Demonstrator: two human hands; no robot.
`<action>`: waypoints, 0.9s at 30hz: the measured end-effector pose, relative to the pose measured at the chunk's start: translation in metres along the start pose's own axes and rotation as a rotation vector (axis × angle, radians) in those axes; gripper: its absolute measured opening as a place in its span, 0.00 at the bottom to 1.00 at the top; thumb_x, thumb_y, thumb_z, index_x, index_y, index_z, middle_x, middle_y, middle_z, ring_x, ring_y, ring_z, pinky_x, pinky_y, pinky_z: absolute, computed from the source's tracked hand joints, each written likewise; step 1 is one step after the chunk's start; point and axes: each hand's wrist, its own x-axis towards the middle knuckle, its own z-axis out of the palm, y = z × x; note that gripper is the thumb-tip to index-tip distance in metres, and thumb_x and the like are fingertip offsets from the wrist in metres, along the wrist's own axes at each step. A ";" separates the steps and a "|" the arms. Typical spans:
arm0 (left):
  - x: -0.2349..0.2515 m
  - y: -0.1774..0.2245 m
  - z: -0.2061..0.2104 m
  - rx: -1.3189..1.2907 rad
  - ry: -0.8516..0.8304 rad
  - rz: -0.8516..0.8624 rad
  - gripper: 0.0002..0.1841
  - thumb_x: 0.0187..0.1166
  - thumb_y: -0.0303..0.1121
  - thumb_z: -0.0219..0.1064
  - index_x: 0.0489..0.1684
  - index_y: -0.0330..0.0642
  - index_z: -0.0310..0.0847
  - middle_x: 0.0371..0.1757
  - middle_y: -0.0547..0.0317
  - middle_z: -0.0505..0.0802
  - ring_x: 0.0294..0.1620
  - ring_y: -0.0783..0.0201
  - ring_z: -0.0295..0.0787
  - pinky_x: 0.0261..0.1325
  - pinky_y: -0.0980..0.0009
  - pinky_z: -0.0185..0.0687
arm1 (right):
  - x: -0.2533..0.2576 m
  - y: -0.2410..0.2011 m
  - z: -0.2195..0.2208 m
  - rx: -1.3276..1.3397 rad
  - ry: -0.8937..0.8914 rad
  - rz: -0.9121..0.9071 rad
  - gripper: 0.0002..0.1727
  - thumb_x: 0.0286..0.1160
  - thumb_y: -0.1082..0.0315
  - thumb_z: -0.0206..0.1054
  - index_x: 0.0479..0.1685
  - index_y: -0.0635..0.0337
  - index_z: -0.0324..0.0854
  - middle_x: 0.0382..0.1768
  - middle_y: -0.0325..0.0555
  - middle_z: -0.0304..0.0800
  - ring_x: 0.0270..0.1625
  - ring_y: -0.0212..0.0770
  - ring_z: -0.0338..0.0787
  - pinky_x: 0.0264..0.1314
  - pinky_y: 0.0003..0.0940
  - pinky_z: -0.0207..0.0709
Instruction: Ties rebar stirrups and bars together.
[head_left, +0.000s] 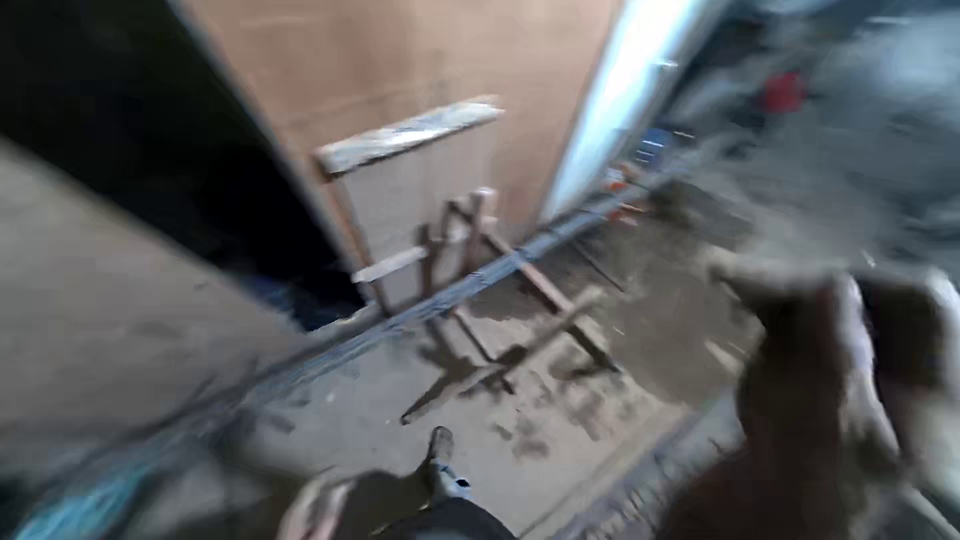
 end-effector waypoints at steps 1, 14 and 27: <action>-0.013 0.015 0.003 -0.164 0.011 0.034 0.17 0.90 0.33 0.57 0.68 0.34 0.81 0.60 0.52 0.94 0.58 0.61 0.93 0.65 0.61 0.90 | -0.032 -0.012 0.034 0.019 -0.126 -0.024 0.12 0.90 0.57 0.58 0.58 0.50 0.80 0.42 0.31 0.90 0.41 0.29 0.90 0.46 0.31 0.89; -0.192 -0.074 -0.194 -0.442 1.031 -0.164 0.14 0.93 0.35 0.49 0.62 0.41 0.79 0.20 0.73 0.75 0.14 0.79 0.65 0.16 0.81 0.63 | -0.396 -0.150 0.249 0.014 -1.569 -0.478 0.11 0.79 0.66 0.66 0.54 0.51 0.90 0.46 0.52 0.95 0.47 0.55 0.95 0.50 0.57 0.89; -0.322 -0.079 -0.179 0.616 0.443 -0.164 0.14 0.85 0.34 0.62 0.57 0.53 0.94 0.41 0.50 0.98 0.39 0.44 0.97 0.43 0.37 0.89 | -0.401 -0.197 0.289 0.094 -1.007 -0.931 0.17 0.80 0.62 0.58 0.64 0.41 0.83 0.78 0.43 0.82 0.65 0.47 0.89 0.58 0.39 0.84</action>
